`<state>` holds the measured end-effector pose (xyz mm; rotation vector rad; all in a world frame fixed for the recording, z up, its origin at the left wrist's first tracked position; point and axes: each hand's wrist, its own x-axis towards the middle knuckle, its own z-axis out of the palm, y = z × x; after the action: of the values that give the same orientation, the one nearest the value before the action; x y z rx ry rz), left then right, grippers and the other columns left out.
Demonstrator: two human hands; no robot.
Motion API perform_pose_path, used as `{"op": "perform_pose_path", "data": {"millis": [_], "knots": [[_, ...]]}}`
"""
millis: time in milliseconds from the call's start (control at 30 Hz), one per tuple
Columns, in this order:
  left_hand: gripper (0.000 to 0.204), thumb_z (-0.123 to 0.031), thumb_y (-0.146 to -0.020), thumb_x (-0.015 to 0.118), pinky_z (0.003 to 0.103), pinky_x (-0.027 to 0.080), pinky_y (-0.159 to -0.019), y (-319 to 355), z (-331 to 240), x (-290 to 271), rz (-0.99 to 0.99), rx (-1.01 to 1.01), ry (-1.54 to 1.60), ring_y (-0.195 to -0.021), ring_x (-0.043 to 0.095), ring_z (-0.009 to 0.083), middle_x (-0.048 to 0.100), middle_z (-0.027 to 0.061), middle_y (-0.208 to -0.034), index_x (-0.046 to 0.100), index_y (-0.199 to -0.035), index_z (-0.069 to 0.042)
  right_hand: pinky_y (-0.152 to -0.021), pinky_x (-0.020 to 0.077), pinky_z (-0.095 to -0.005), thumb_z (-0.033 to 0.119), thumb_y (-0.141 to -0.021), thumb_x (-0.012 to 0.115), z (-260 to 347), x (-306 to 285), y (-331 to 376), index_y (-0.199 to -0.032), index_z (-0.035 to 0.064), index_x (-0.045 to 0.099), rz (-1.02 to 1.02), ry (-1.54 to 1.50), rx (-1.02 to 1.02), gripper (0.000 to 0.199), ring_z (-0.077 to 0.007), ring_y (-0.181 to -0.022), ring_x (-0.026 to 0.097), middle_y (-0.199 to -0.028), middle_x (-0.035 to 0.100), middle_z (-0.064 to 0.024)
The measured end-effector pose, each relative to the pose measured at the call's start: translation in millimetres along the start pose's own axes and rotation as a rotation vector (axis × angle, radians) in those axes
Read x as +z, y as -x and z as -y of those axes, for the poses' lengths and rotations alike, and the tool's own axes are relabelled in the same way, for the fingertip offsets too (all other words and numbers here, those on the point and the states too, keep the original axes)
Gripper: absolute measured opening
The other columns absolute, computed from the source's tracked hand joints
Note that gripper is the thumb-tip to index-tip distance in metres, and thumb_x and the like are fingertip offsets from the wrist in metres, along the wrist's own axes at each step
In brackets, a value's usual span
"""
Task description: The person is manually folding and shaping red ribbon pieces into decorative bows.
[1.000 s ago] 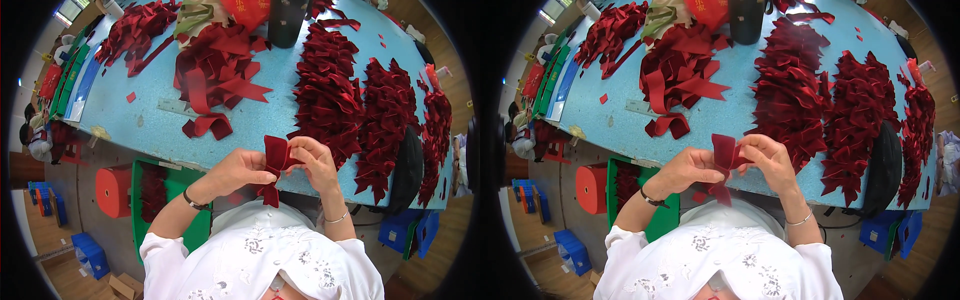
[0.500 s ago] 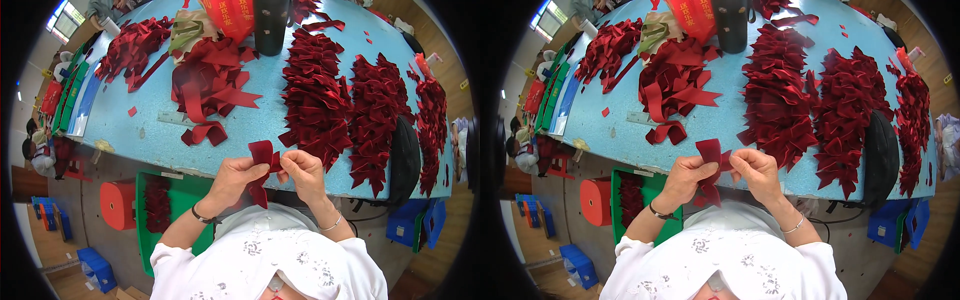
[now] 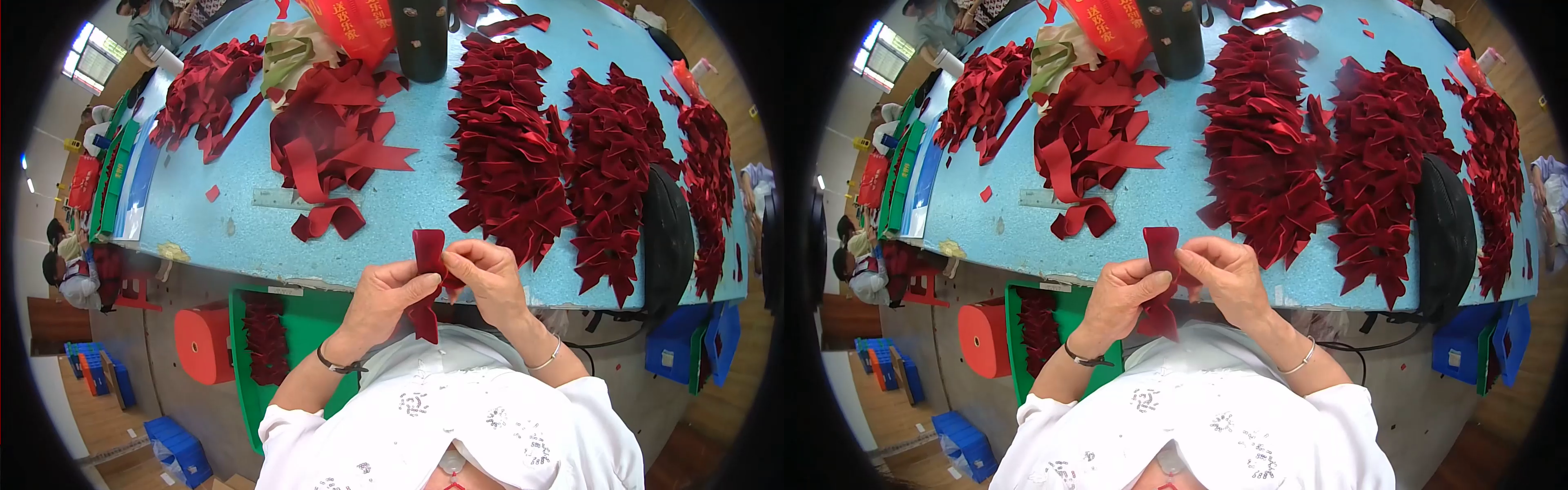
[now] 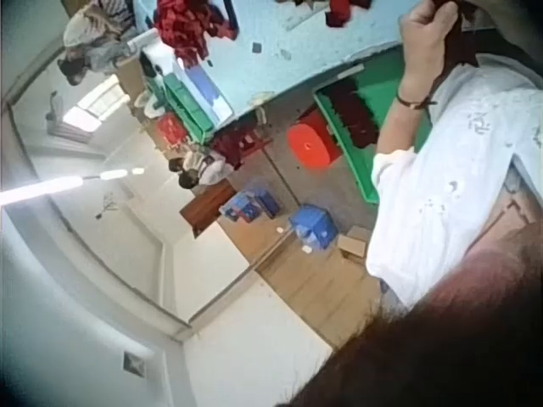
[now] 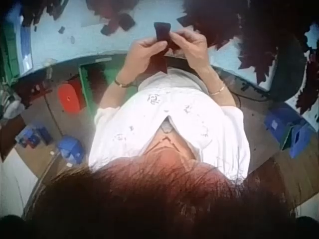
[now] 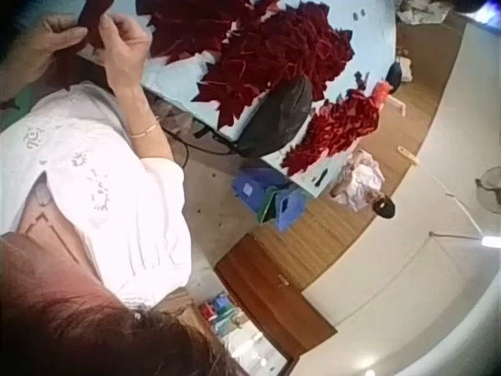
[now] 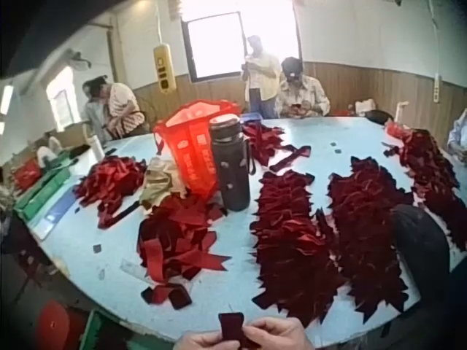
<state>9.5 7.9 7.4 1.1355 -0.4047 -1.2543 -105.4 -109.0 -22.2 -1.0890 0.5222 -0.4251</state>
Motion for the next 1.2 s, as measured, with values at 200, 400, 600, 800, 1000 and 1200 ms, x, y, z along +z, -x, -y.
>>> {"op": "perform_pose_path", "data": {"millis": [200, 400, 600, 800, 1000, 1200], "knots": [[0.017, -0.013, -0.088, 0.060, 0.018, 0.038, -0.061, -6, 28, -21, -0.102, 0.079, -0.009, -0.068, 0.047, 0.0032, 0.060, -0.0023, -0.078, 0.066, -0.096, 0.001, -0.041, 0.0337, -0.0183, 0.012, -0.089, 0.059, -19, 6, 1, -0.085, -0.0002, 0.061, -0.190, 0.293, -0.355, 0.013, -0.0035, -0.049, 0.044, -0.064, 0.055, 0.0015], [0.012, -0.010, -0.087, 0.061, 0.019, 0.040, -0.063, -10, 23, -25, -0.111, -0.071, 0.093, -0.071, 0.051, 0.0034, 0.061, -0.0020, -0.079, 0.063, -0.087, 0.002, -0.041, 0.0311, -0.0178, 0.010, -0.089, 0.059, -24, 7, -6, -0.086, 0.0010, 0.061, -0.236, 0.394, -0.408, 0.010, -0.0017, -0.049, 0.040, -0.064, 0.054, 0.0034], [0.017, -0.003, -0.081, 0.065, 0.019, 0.046, -0.065, -6, 1, -21, -0.019, -0.036, 0.004, -0.077, 0.058, 0.0070, 0.063, 0.0027, -0.084, 0.057, -0.095, 0.003, -0.046, 0.0348, -0.0194, 0.004, -0.086, 0.061, -15, 4, -8, -0.084, -0.0003, 0.060, -0.179, 0.485, -0.450, 0.005, -0.0045, -0.053, 0.043, -0.064, 0.054, 0.0005], [0.036, 0.001, -0.075, 0.068, 0.020, 0.049, -0.066, -5, 12, -39, -0.005, -0.023, -0.076, -0.078, 0.061, 0.0101, 0.064, 0.0087, -0.090, 0.052, -0.108, 0.003, -0.042, 0.0335, -0.0184, 0.012, -0.089, 0.059, -14, 4, -8, -0.089, -0.0006, 0.060, -0.126, 0.345, -0.359, 0.012, -0.0028, -0.051, 0.045, -0.067, 0.056, 0.0012], [0.042, 0.001, -0.075, 0.068, 0.021, 0.049, -0.068, -9, -5, -28, 0.010, -0.013, -0.087, -0.080, 0.061, 0.0105, 0.063, 0.0107, -0.094, 0.050, -0.113, 0.003, -0.047, 0.0414, -0.0209, 0.010, -0.086, 0.062, 9, 6, -6, -0.093, -0.0017, 0.058, 0.057, -0.056, 0.017, 0.015, -0.0078, -0.060, 0.054, -0.075, 0.060, -0.0046], [0.048, 0.004, -0.076, 0.066, 0.025, 0.052, -0.075, -7, -17, -31, 0.004, 0.072, 0.040, -0.082, 0.062, 0.0137, 0.063, 0.0118, -0.100, 0.048, -0.120, 0.003, -0.056, 0.0449, -0.0217, 0.009, -0.084, 0.064, 4, 0, -7, -0.094, -0.0010, 0.059, 0.038, -0.079, 0.003, 0.015, -0.0103, -0.066, 0.057, -0.081, 0.062, -0.0054]]}}
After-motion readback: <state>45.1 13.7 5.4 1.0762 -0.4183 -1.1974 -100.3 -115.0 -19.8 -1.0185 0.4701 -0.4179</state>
